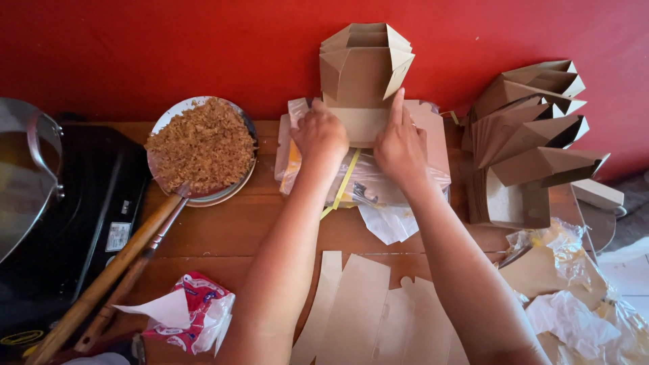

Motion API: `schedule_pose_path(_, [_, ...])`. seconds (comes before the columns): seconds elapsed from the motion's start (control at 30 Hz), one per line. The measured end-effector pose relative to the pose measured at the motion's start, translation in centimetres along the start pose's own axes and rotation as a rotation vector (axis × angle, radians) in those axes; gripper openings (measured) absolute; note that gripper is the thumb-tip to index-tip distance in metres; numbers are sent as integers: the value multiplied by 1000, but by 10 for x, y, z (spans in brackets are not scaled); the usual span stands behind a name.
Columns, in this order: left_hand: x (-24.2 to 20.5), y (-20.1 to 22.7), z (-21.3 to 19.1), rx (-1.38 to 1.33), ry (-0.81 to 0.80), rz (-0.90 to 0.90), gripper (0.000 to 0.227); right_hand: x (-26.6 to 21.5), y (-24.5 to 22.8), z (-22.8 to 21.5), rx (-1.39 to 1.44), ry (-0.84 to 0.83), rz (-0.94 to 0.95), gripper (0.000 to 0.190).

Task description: The person folds flat cardboard pieces into small rectangular boxes by hand, tucking flaps and creasing edges to form the structure. Completed boxes are stacked on the table while new flat pieces are picked up and assembled in sequence.

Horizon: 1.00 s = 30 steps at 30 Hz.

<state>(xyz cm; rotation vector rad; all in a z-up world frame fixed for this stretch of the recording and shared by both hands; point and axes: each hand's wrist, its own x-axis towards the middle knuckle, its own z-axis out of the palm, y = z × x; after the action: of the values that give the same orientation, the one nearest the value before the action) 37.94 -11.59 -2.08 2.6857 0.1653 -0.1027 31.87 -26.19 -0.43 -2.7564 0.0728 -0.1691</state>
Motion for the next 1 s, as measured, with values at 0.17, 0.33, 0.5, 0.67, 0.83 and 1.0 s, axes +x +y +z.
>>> schedule_pose_path(0.17, [-1,3,0,-69,61,-43,43,2,10,-5,236,61,-108,72])
schedule_pose_path(0.33, [-74,-8,-17,-40,489,107,71,-45,21,-21,423,270,-266,66])
schedule_pose_path(0.5, [-191,-28,-19,-193,535,458,49,-128,19,-34,382,253,-393,24])
schedule_pose_path(0.67, [-252,-98,6,-118,84,679,36,-207,34,-29,199,-274,-280,28])
schedule_pose_path(0.83, [-286,-137,14,26,-37,670,45,-230,45,0,229,-354,-283,50])
schedule_pose_path(1.0, [-313,-138,-6,81,11,567,62,-227,17,13,31,-569,-130,51])
